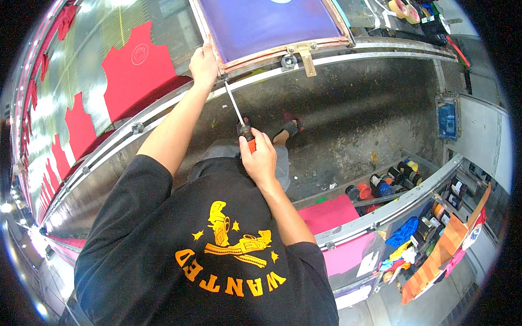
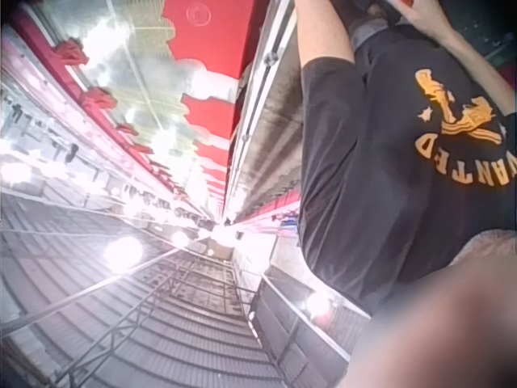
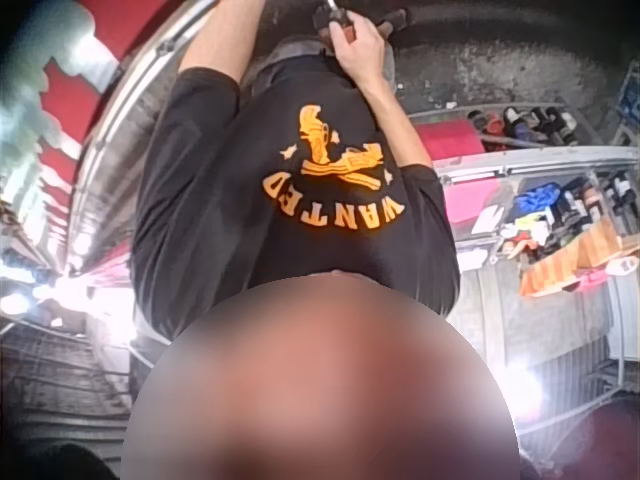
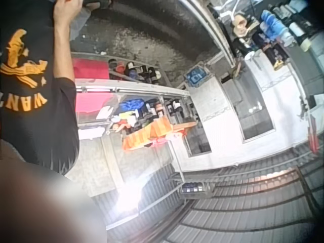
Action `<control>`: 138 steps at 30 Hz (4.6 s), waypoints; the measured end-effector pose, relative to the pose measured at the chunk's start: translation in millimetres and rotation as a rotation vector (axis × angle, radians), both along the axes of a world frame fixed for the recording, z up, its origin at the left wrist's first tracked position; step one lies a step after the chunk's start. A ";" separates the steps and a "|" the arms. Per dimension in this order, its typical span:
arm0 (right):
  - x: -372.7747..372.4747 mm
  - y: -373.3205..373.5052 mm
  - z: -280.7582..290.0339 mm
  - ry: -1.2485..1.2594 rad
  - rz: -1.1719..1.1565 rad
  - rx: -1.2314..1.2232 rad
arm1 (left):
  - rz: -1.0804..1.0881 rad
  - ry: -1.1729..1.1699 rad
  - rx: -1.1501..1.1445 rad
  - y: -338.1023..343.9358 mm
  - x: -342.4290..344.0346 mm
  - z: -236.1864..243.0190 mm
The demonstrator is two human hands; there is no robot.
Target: The person positions a purple screen frame on a metal rail, then repeatedly uses a screwdriver to tighten or loosen clamps on the frame. The person adjusts the frame's position several times and continues to manipulate the clamps with the screwdriver throughout the clip.
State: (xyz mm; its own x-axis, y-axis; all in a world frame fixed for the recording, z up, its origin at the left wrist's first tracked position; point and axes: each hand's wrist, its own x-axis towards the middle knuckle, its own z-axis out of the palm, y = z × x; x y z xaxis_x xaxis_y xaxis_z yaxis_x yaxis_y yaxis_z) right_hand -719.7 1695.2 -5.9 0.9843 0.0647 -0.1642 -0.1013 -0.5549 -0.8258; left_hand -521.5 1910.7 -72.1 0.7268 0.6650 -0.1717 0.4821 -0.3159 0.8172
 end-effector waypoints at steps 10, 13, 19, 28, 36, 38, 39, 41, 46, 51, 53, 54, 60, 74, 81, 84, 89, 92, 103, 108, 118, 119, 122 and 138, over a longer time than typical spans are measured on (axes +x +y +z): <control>2.5 5.1 -7.4 -0.137 -0.015 -0.199 | 0.008 0.040 0.029 -3.9 -0.7 9.4; 1.2 11.0 -15.1 -0.186 -0.009 -0.227 | -0.008 0.040 0.050 -4.4 -0.1 5.1; 2.2 7.6 -23.6 -0.182 -0.048 -0.101 | -0.024 0.065 0.058 -1.7 -0.2 2.6; 8.5 -2.6 -28.7 0.634 -0.210 0.845 | -0.013 0.025 -0.074 -1.0 -7.6 5.8; 38.0 -50.6 -23.8 0.628 0.035 0.566 | -0.012 -0.018 -0.149 -9.6 -2.3 6.3; 57.6 -73.0 19.3 0.591 0.062 0.374 | -0.002 -0.067 -0.013 1.2 -0.1 -18.3; 67.0 -97.1 27.5 0.601 0.052 0.411 | -0.008 -0.088 -0.002 -0.5 2.1 -16.3; 81.6 -143.5 46.2 0.554 -0.070 0.536 | -0.013 -0.123 0.003 -6.4 3.0 -15.7; 170.8 -230.0 66.0 0.099 -0.364 0.803 | 0.042 -0.118 -0.263 -1.5 0.4 -32.4; 310.6 -290.9 27.1 -0.005 -0.350 0.402 | 0.024 -0.233 -0.148 -3.2 -7.1 -12.7; 383.8 -311.1 -11.2 -0.215 -0.248 0.130 | 0.022 -0.156 -0.138 6.6 -7.7 -15.9; 412.3 -310.0 -25.9 -0.385 -0.175 -0.048 | 0.045 -0.121 -0.021 4.9 -12.2 -5.0; 580.1 -310.1 -71.6 -0.318 -0.170 -0.170 | 0.170 0.003 0.162 -0.9 6.3 23.3; 511.9 -149.2 -44.8 -0.237 0.384 -0.145 | 0.241 0.101 0.032 -12.5 70.9 42.8; 525.6 -133.7 -26.1 -0.254 0.314 -0.112 | 0.319 -0.108 -0.027 -19.1 88.7 55.3; 525.8 -127.8 -28.1 -0.256 0.285 -0.063 | 0.290 -0.106 0.114 -21.5 91.6 38.3; 511.2 -129.6 -54.8 -0.417 0.276 -0.148 | 0.177 0.056 0.509 -12.2 72.1 17.2; 508.9 -124.0 -59.8 -0.331 0.264 -0.157 | 0.161 0.077 0.534 -6.7 70.5 5.7; 506.4 -120.5 -55.3 -0.288 0.239 -0.233 | 0.217 0.124 0.415 -9.4 73.3 10.7; 507.5 -120.3 -52.5 -0.302 0.245 -0.262 | 0.233 0.120 0.327 -11.0 74.8 15.9; 508.3 -122.7 -55.4 -0.309 0.252 -0.276 | 0.210 0.105 0.359 -8.1 72.8 11.9; 508.3 -123.0 -56.0 -0.314 0.254 -0.274 | 0.211 0.104 0.360 -8.2 72.4 11.1; 508.5 -121.2 -55.0 -0.308 0.251 -0.266 | 0.203 0.100 0.375 -7.8 71.6 10.5; 505.7 -120.4 -57.3 -0.292 0.241 -0.277 | 0.238 0.101 0.329 -9.1 71.8 10.0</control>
